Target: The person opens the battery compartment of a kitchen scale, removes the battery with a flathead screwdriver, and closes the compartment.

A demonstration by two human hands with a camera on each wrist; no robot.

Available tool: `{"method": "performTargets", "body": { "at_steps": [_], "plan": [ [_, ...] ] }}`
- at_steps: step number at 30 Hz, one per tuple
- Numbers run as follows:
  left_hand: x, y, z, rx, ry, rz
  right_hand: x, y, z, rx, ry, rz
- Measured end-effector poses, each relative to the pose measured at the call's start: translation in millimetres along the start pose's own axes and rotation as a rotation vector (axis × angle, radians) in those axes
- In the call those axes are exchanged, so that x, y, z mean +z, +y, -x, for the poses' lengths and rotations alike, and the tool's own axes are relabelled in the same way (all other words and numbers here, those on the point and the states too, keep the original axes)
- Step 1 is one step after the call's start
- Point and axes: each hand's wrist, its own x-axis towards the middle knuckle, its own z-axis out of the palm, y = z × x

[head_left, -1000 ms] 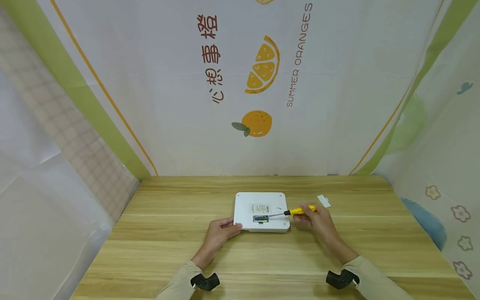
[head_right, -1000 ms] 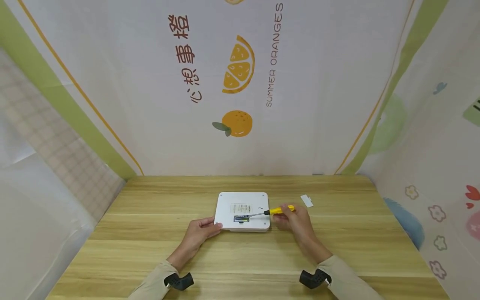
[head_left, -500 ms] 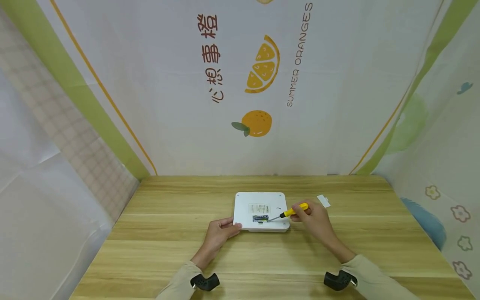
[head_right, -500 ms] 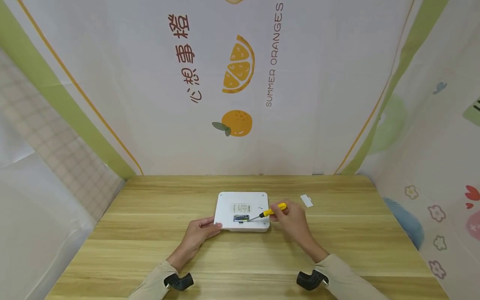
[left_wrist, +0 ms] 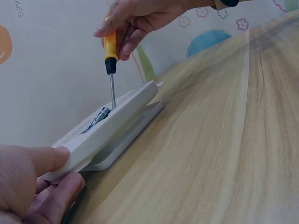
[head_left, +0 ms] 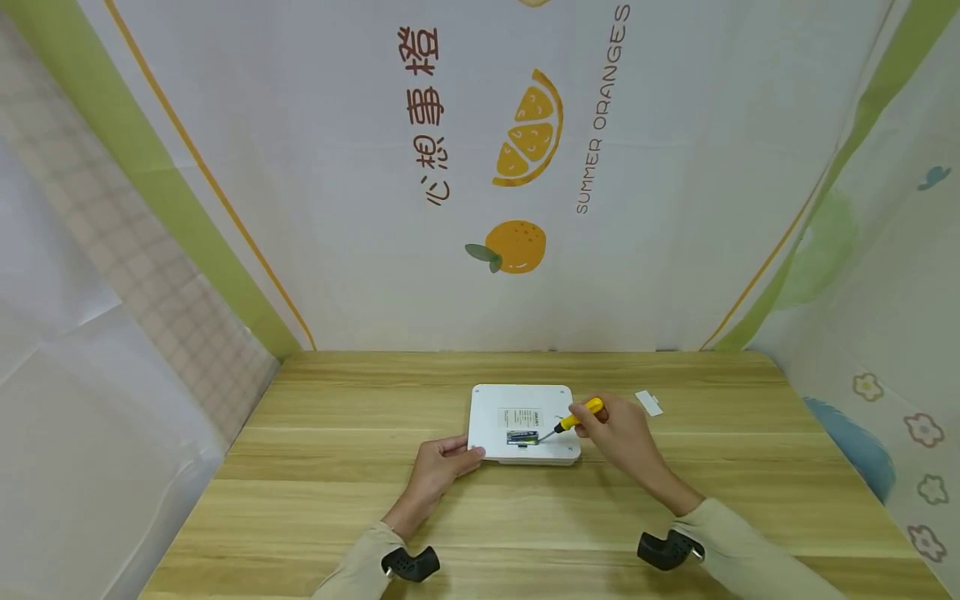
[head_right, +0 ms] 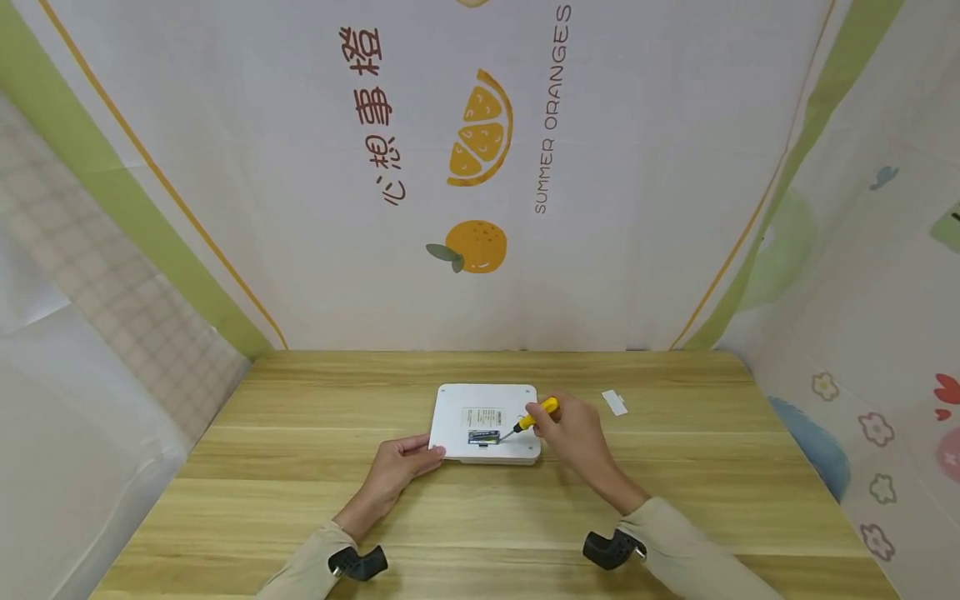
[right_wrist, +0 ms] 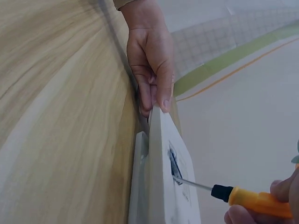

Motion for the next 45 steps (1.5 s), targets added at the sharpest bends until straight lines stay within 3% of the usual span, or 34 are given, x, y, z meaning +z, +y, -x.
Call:
{"method": "performTargets", "body": {
  "at_steps": [6,14,23,33,45],
  "plan": [
    [-0.5,0.3,-0.7,-0.007,-0.005,-0.011,4,-15,-1,-0.055,0.017,0.107],
    [-0.2,4.0,1.3,-0.001,-0.002,-0.035,12,-28,5,-0.233,0.076,0.229],
    [-1.5,4.8,-0.9,-0.001,-0.006,-0.031,13,-11,9,-0.041,0.119,0.004],
    [-2.9,-1.1,-3.8,-0.001,-0.019,-0.048,14,-13,15,-0.095,0.13,0.063],
    [-3.3,3.3,-2.6,0.002,-0.031,-0.066,14,-8,13,-0.031,0.117,-0.007]
  ]
}}
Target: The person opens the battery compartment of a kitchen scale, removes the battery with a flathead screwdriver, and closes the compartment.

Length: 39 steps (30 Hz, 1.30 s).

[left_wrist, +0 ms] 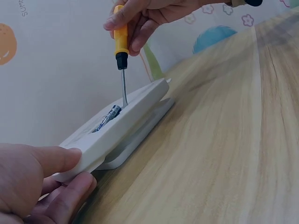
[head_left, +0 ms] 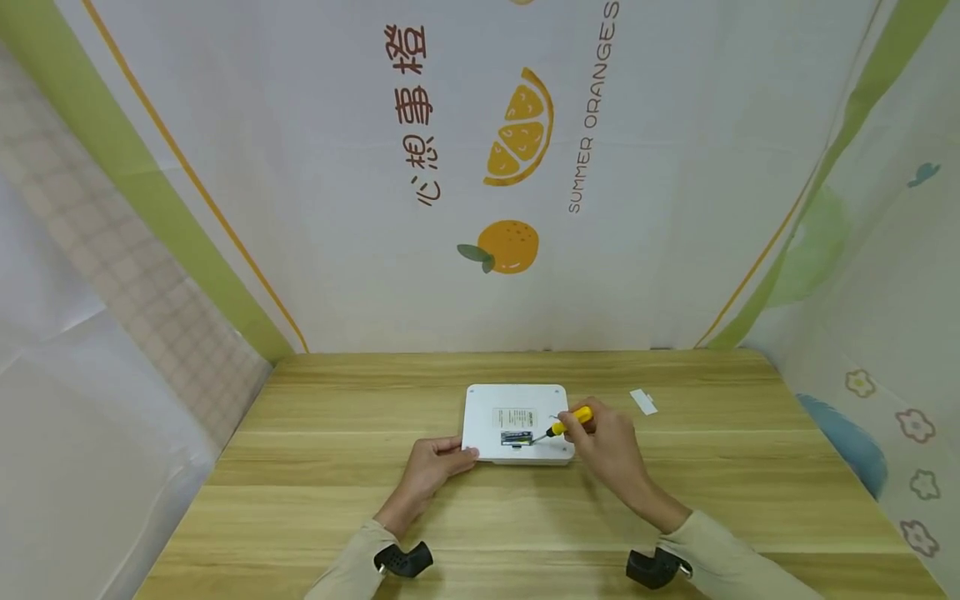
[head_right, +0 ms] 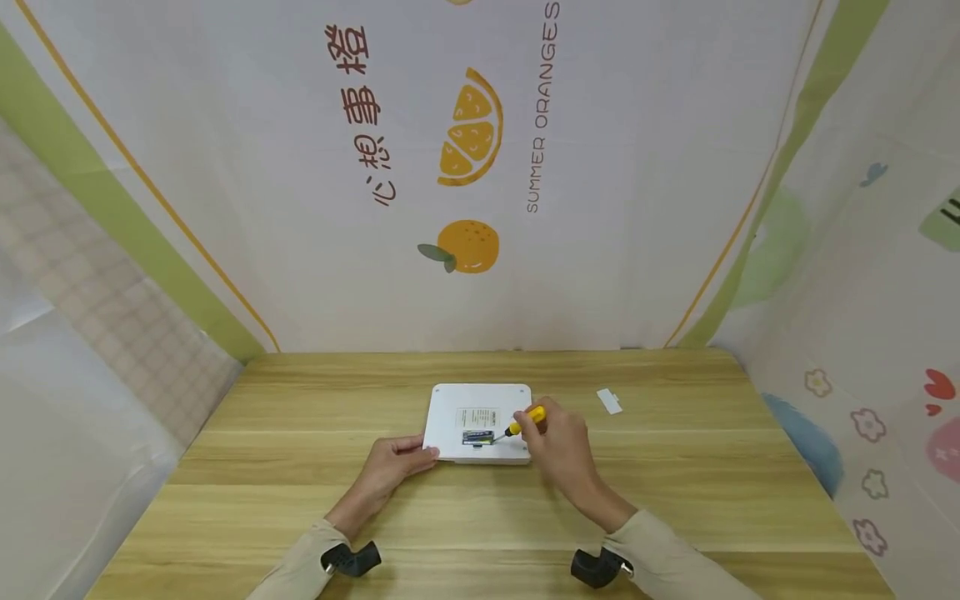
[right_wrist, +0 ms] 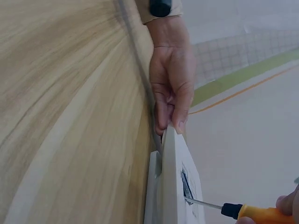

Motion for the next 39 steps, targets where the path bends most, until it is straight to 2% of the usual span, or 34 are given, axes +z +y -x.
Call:
{"method": "performTargets", "body": {
  "at_steps": [10,16,24,31,39],
  "plan": [
    [-4.7,-2.2,0.9,-0.005,0.016,-0.04,-6,29,0,0.243,-0.031,-0.233],
    [-3.0,-0.2,-0.4,0.005,0.018,-0.04,-7,48,1,0.316,-0.062,-0.39],
    [-0.1,-0.4,-2.7,0.012,0.008,-0.029,-3,74,6,0.435,-0.111,-0.683],
    [0.9,-1.8,-3.1,0.011,0.016,-0.021,-1,80,8,0.434,-0.112,-0.758],
    [0.5,-2.2,-2.5,0.001,0.022,0.004,-3,77,6,0.483,-0.115,-0.802]
  ]
}}
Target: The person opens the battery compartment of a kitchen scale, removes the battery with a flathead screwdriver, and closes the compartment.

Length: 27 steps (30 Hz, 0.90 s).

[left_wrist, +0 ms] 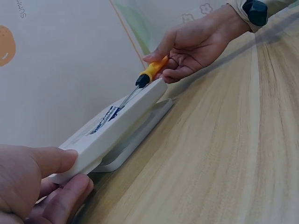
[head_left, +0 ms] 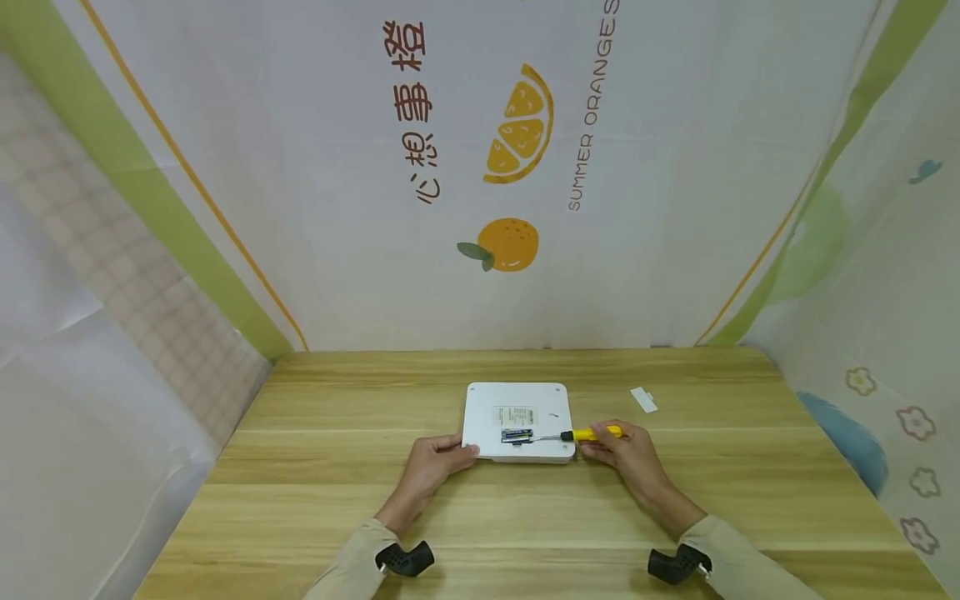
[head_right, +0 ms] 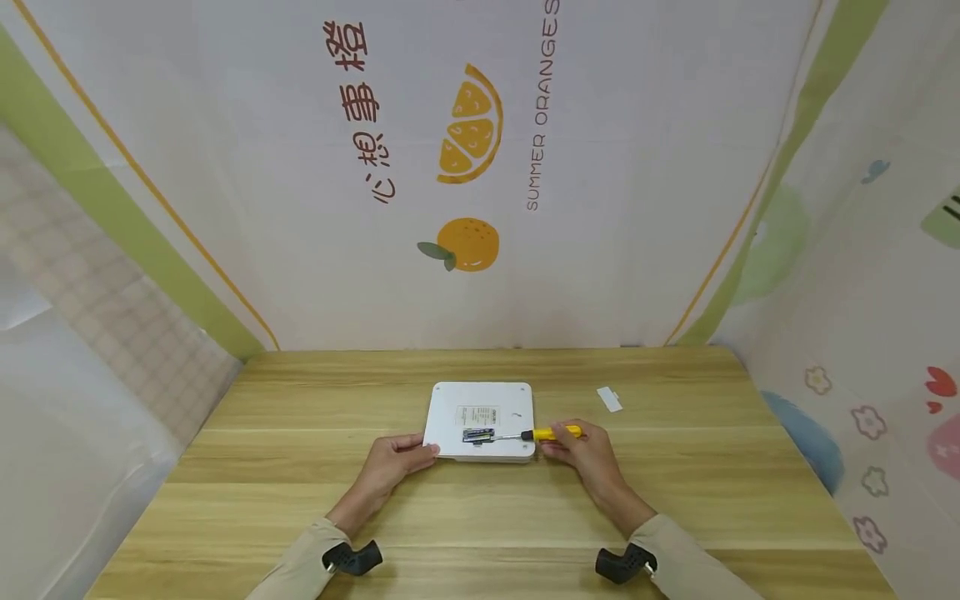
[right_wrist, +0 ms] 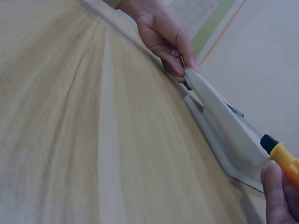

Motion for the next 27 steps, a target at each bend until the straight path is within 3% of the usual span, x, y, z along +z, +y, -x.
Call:
{"method": "performTargets", "body": {
  "at_steps": [6,12,19,27],
  "plan": [
    [2.6,-0.4,-0.4,-0.005,0.008,0.016,-18,-17,3,0.032,-0.041,-0.151],
    [4.7,1.2,0.4,-0.007,0.03,0.029,-60,-37,6,-0.02,-0.113,-0.287],
    [3.3,0.5,0.1,-0.005,0.021,0.026,-99,-41,12,-0.005,-0.036,-0.135],
    [3.5,0.6,0.3,0.0,0.019,0.028,-112,-33,12,0.022,0.06,0.086]
  ]
}}
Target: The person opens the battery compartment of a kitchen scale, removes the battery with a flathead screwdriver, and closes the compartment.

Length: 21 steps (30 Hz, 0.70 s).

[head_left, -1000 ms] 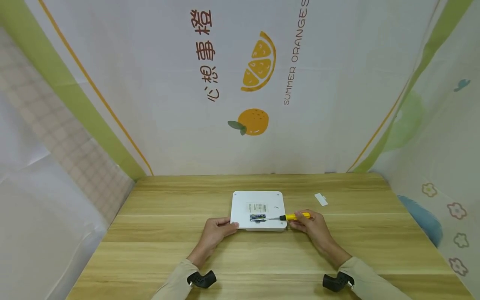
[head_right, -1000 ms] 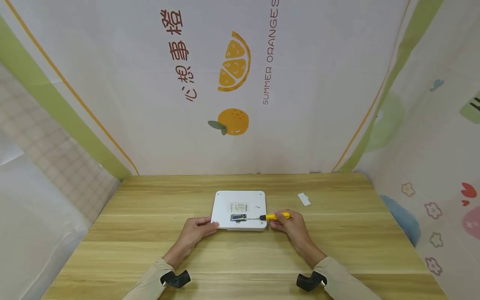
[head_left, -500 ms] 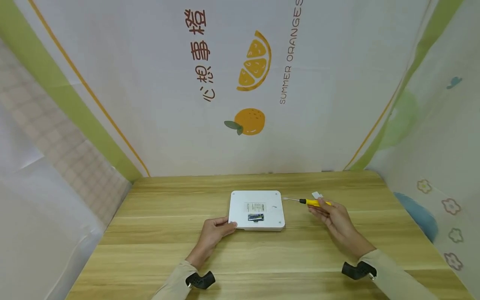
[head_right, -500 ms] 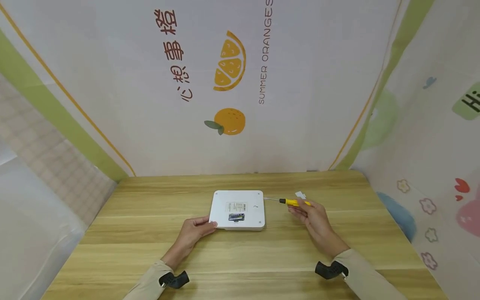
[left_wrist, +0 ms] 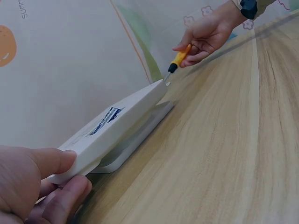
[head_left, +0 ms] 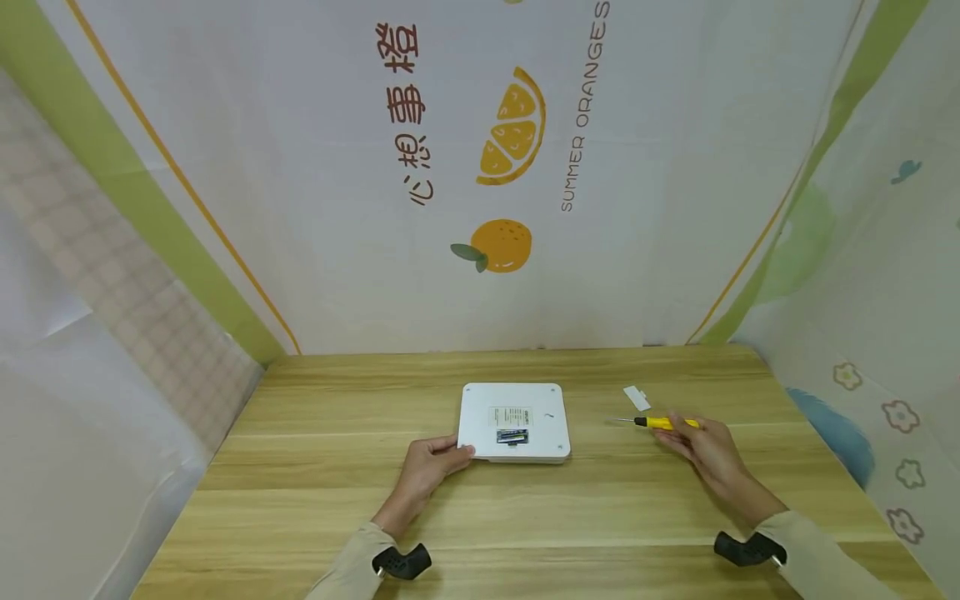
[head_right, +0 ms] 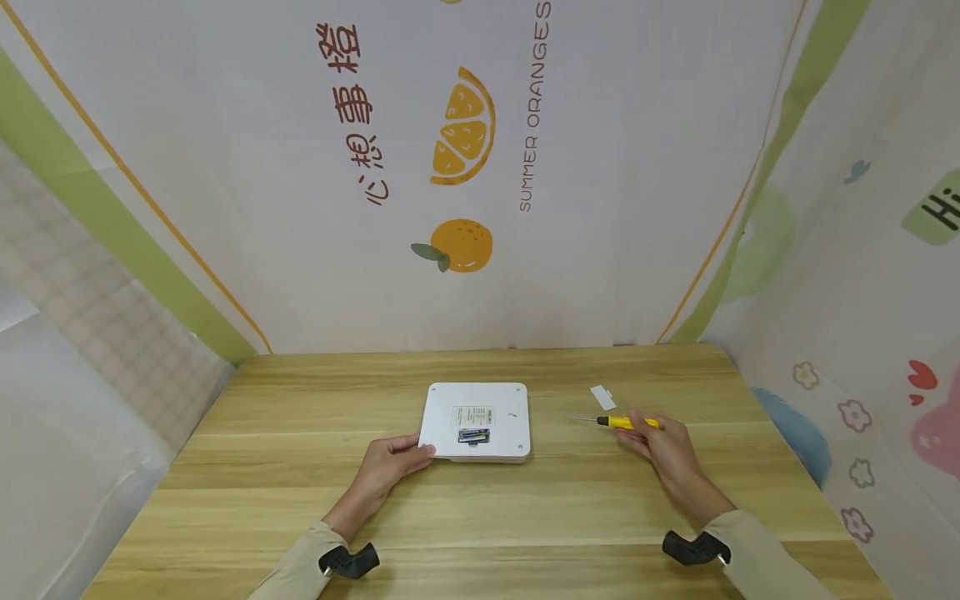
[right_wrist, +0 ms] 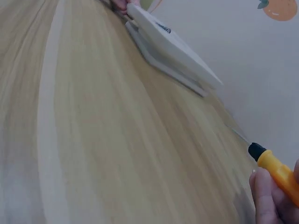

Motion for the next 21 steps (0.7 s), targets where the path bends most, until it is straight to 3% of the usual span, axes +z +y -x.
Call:
{"method": "performTargets", "body": {
  "at_steps": [5,8,13,15,21],
  "plan": [
    [-0.1,-0.4,-0.4,-0.009,-0.003,0.008,-4,4,-1,0.014,0.036,0.128],
    [-0.2,-0.4,-0.2,-0.006,-0.004,0.008,-10,5,-4,-0.033,0.044,0.261],
    [0.0,-0.8,-0.9,-0.005,0.005,0.001,-25,2,-6,-0.261,0.055,0.781],
    [0.5,-0.9,-1.1,-0.007,0.008,-0.001,-30,1,-6,-0.353,0.056,0.934],
    [1.3,-0.2,-0.2,-0.012,0.012,-0.003,-34,4,-6,-0.508,0.011,1.089]
  ]
}}
